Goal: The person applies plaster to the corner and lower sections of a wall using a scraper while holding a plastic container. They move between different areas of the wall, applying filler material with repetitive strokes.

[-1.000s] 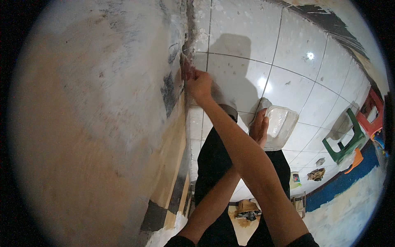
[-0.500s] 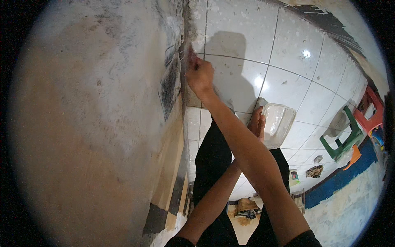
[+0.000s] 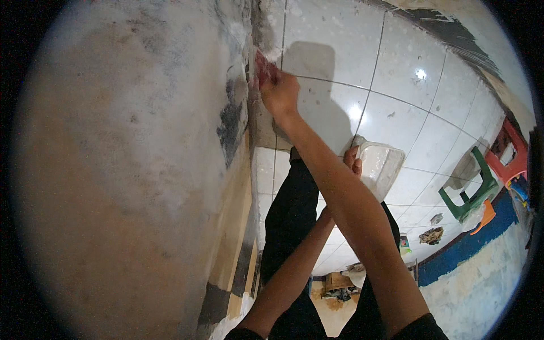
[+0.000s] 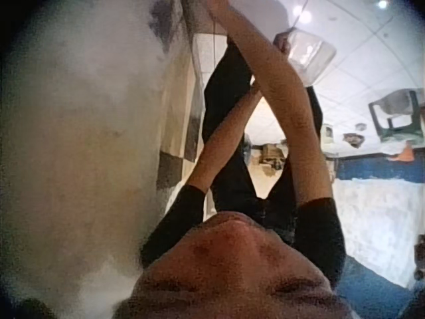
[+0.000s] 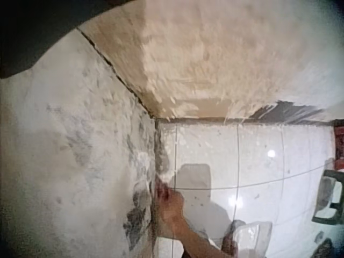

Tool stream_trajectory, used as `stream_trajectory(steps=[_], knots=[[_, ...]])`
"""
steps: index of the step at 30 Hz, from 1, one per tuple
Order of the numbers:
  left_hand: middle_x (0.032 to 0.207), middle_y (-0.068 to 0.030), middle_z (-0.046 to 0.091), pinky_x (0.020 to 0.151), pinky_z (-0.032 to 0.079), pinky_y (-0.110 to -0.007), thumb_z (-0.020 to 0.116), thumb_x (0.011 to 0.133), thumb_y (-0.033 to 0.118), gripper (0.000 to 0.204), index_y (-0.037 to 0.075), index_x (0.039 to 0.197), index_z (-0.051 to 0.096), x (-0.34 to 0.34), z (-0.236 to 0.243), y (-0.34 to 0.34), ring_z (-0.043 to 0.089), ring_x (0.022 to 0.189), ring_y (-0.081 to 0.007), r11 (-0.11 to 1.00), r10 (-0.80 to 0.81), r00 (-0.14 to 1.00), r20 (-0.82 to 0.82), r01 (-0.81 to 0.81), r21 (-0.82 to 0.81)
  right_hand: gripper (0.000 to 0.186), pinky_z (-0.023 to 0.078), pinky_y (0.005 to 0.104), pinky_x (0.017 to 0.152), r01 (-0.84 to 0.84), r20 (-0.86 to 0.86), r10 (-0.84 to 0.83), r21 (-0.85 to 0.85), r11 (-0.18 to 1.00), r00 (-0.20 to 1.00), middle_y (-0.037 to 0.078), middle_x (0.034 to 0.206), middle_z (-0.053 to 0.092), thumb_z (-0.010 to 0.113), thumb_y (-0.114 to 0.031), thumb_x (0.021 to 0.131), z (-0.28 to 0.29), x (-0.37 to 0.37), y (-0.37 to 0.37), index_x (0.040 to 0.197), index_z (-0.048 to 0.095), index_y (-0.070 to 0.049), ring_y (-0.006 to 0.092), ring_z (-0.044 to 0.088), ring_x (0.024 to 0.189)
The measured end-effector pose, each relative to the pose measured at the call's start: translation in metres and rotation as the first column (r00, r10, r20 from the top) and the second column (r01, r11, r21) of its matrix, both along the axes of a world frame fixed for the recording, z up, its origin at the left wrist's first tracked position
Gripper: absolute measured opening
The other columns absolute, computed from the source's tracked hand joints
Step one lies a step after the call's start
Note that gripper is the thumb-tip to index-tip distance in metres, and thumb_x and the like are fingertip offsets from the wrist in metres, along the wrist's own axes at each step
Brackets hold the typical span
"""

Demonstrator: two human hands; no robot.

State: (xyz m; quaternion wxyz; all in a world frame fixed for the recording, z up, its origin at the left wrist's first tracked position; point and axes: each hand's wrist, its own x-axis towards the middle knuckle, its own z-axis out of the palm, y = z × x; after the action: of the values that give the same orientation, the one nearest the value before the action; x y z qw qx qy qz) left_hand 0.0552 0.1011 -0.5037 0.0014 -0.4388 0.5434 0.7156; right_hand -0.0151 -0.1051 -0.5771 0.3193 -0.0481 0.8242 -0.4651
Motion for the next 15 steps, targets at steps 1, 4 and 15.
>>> stream_trajectory(steps=[1,4,15], knots=[[0.133,-0.0183,0.048,0.107,0.029,-0.041,0.038,0.101,0.020,0.037,0.004,0.134,0.039,-0.004,0.000,0.000,0.043,0.127,-0.0268,1.000,-0.029,0.999,-0.028,0.029,0.006,0.016,0.046,0.0369,0.058,0.017,-0.010,-0.017,0.014,1.000,1.000,0.024,0.066,0.058,0.059,-0.010,0.077,-0.021,-0.006,-0.002,0.082,0.063,0.005,0.0242,0.057,0.055],[0.133,-0.0187,0.048,0.106,0.030,-0.040,0.037,0.101,0.028,0.041,0.003,0.134,0.038,-0.015,0.018,-0.013,0.043,0.126,-0.0287,0.994,-0.020,0.999,-0.030,0.023,0.105,0.015,0.046,0.0405,0.057,-0.074,-0.150,0.065,-0.052,0.996,0.986,0.028,0.067,0.056,0.059,-0.008,0.074,-0.036,0.009,0.004,0.077,0.062,0.007,0.0321,0.058,0.056],[0.122,-0.0213,0.050,0.100,0.033,-0.037,0.035,0.101,0.036,0.045,-0.001,0.128,0.038,0.010,0.009,-0.018,0.047,0.115,-0.0270,0.984,0.076,0.997,-0.006,-0.074,0.161,0.018,0.046,0.0339,0.058,-0.066,0.132,0.084,-0.140,0.988,0.988,0.023,0.067,0.059,0.056,-0.010,0.089,0.088,0.054,0.048,0.085,0.063,0.005,0.0238,0.058,0.057]])
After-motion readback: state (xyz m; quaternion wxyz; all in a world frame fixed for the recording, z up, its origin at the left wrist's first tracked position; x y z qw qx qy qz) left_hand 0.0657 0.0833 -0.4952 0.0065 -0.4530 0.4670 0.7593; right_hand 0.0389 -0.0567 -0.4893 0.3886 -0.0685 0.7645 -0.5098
